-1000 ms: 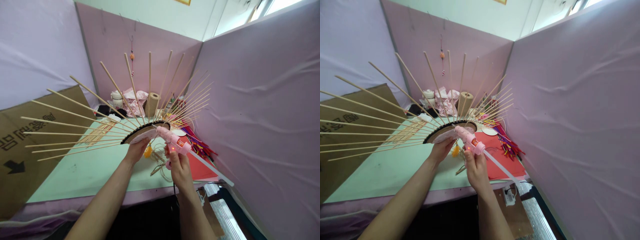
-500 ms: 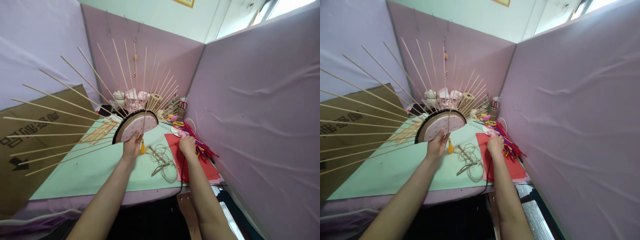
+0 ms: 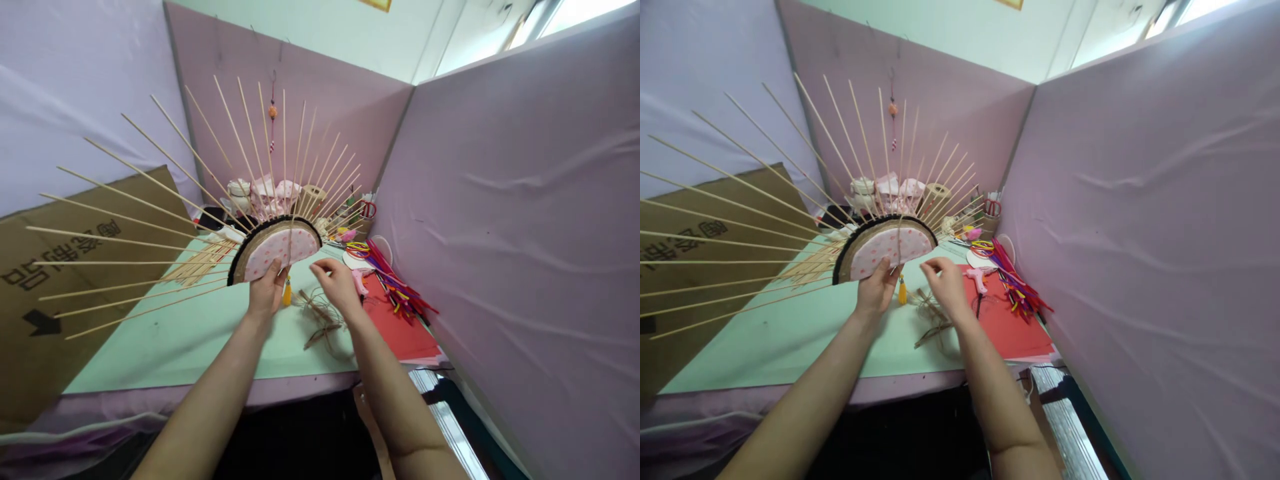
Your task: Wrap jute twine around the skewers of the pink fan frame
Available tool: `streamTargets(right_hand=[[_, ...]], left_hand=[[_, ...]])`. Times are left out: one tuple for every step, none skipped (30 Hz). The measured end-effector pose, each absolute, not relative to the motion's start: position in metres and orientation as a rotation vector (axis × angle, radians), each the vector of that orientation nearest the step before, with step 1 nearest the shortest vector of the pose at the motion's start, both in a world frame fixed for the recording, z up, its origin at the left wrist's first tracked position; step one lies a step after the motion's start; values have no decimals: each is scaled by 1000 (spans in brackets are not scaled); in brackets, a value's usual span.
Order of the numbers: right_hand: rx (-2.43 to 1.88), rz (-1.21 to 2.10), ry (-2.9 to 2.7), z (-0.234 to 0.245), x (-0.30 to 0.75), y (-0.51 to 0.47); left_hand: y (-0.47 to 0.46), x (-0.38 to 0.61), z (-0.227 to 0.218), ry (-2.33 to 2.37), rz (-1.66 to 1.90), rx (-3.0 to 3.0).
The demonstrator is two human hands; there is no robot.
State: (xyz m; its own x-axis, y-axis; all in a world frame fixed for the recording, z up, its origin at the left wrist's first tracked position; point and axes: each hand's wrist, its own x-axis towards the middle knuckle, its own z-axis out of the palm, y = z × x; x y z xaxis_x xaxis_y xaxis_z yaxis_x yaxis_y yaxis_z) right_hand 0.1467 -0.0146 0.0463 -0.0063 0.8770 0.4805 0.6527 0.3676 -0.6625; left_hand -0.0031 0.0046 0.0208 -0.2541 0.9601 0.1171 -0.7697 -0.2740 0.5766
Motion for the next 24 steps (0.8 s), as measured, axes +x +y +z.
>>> streamTargets(right_hand=[[-1262,347,-1692,47,132,-16],[-1223,340,-1648,46,119,-16],[-1209,323,-1612,45,108,-16],[-1207,308,-1578,43,98,-14],[-1206,306,-1546,42,92,-13],[-1201,326,-1514,41,87,-11],[-1191,367,-1482,40,85,-10],[-1175,427,-1449,40,85,-10],[-1156,505,-1420,40,86,-11],[-1133,610,-1399,42,88,-14],[-1105,743,-1380,45,90,-18],[-1074,891,-1360,48,93,-23],[-1048,1037,-1336,52,96,-30],[-1029,1170,-1316,57,98,-36],[-1019,1272,-1308,63,101,-43],[-1013,1343,-1323,69,103,-49],[-1007,1384,-1362,75,105,-55],[-994,1405,-1420,81,107,-60],[-970,1411,-1482,87,110,-64],[-934,1406,-1537,94,112,-67],[-890,1392,-1576,100,114,-68],[-843,1373,-1596,107,117,-68],[-804,1352,-1601,115,120,-66],[-782,1331,-1596,123,123,-62]], left_hand=[[5,-3,20,487,1806,547],[4,-2,20,485,1810,555],[5,-2,20,481,1812,562],[5,-2,19,477,1814,567],[5,-1,19,472,1817,574],[5,-1,19,468,1823,579],[5,-1,19,464,1832,580],[6,-1,19,461,1842,575],[6,-1,19,461,1852,566],[7,-1,19,464,1863,554],[8,-2,19,470,1878,541],[8,-2,19,481,1897,530],[9,-2,19,497,1917,525],[9,-2,19,515,1938,524],[10,-3,18,532,1955,527],[10,-2,18,548,1968,532],[10,-2,17,565,1976,534],[11,-2,17,586,1982,530],[11,-2,16,611,1983,520],[12,-2,15,634,1980,509],[12,-2,14,648,1974,499],[13,-2,13,649,1966,494],[14,-2,12,637,1960,496],[15,-2,12,619,1953,507]])
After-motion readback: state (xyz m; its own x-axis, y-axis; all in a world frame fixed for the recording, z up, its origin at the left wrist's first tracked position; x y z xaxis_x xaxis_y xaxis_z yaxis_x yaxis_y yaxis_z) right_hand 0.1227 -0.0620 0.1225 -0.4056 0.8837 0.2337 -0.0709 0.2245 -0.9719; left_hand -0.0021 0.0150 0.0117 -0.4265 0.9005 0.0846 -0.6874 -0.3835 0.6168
